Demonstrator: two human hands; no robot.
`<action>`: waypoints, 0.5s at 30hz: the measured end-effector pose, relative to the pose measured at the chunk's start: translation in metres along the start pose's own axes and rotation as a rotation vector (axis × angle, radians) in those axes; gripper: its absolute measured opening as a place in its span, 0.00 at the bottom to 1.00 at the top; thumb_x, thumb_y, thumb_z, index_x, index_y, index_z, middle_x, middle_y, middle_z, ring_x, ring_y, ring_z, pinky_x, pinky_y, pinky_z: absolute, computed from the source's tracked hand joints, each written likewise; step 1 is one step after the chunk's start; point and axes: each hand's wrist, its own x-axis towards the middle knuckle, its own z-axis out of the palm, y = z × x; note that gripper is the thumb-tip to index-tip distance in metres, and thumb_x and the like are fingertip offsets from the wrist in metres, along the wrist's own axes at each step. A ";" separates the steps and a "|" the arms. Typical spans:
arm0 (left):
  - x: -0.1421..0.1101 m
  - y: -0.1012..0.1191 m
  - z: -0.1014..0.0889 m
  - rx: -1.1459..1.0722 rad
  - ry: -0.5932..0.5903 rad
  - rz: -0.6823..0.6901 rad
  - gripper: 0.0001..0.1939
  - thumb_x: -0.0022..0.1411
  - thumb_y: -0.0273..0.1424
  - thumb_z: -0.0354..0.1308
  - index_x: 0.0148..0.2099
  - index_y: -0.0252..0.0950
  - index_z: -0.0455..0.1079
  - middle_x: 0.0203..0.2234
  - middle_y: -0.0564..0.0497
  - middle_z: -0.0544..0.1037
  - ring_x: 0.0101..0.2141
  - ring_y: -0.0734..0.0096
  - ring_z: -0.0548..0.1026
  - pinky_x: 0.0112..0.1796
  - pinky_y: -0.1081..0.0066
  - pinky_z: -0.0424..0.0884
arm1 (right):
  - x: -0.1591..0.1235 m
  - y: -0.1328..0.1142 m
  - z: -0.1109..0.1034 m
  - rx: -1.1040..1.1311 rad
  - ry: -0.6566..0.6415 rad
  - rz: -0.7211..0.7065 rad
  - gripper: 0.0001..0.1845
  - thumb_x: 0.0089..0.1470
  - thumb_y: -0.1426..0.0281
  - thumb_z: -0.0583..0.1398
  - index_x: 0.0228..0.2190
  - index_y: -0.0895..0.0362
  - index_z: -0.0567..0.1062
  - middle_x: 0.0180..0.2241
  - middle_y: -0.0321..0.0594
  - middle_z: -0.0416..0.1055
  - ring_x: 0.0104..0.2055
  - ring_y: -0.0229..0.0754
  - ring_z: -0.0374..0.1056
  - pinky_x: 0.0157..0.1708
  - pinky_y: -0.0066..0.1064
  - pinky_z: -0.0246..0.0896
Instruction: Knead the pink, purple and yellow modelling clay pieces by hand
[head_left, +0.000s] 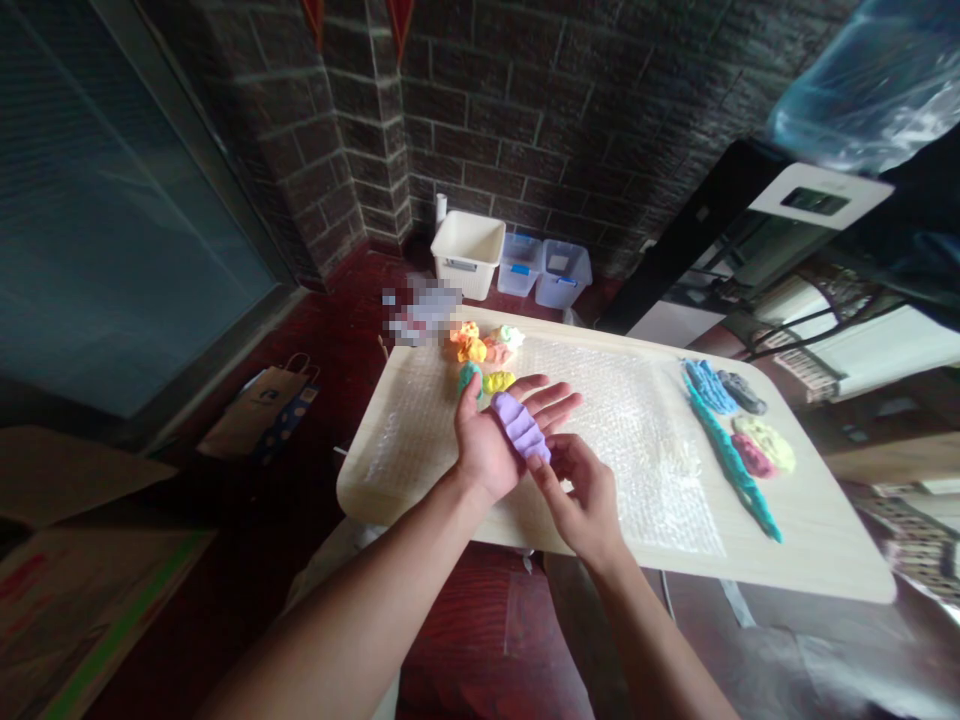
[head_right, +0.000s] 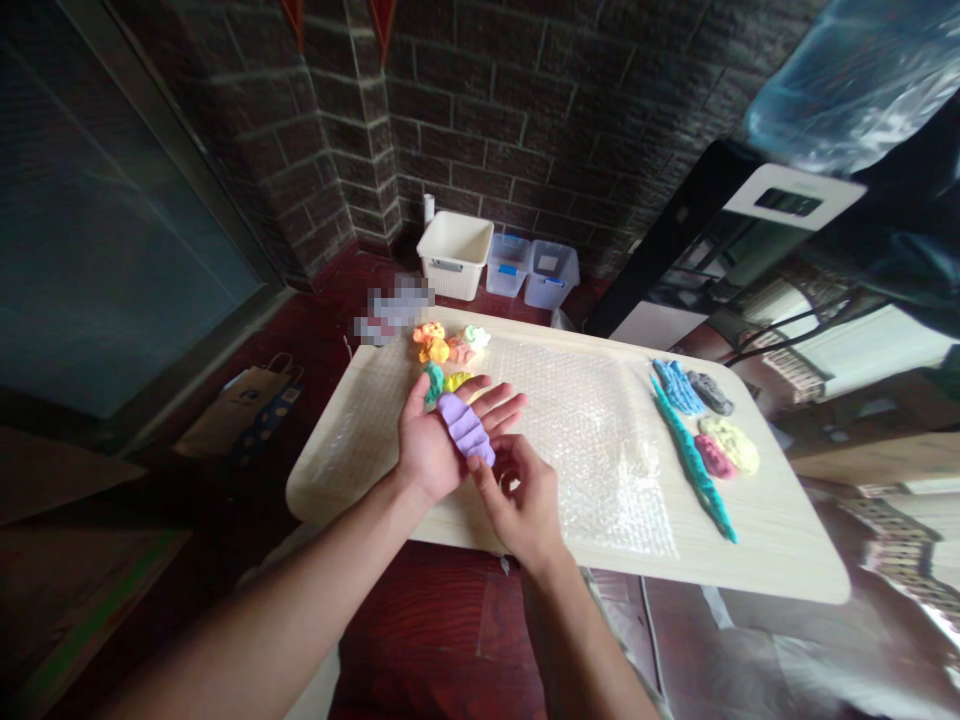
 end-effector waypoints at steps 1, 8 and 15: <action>0.000 0.000 0.001 0.021 0.006 0.004 0.34 0.62 0.59 0.54 0.46 0.31 0.77 0.46 0.35 0.83 0.52 0.46 0.81 0.54 0.55 0.72 | -0.001 -0.001 0.001 -0.017 -0.007 -0.011 0.14 0.64 0.57 0.65 0.40 0.54 0.74 0.27 0.36 0.73 0.24 0.38 0.66 0.19 0.27 0.57; 0.002 -0.001 0.006 0.142 0.114 0.074 0.32 0.63 0.56 0.52 0.44 0.31 0.78 0.41 0.37 0.84 0.41 0.55 0.81 0.45 0.60 0.74 | 0.003 0.008 -0.005 0.061 0.125 0.009 0.15 0.62 0.58 0.67 0.43 0.53 0.73 0.30 0.37 0.73 0.25 0.38 0.67 0.21 0.29 0.60; 0.007 -0.016 -0.005 0.468 0.135 0.163 0.18 0.61 0.40 0.68 0.48 0.34 0.80 0.42 0.43 0.84 0.43 0.62 0.80 0.45 0.67 0.74 | 0.017 0.016 -0.026 0.148 0.258 0.097 0.20 0.63 0.54 0.65 0.46 0.57 0.78 0.26 0.36 0.73 0.23 0.37 0.65 0.22 0.30 0.59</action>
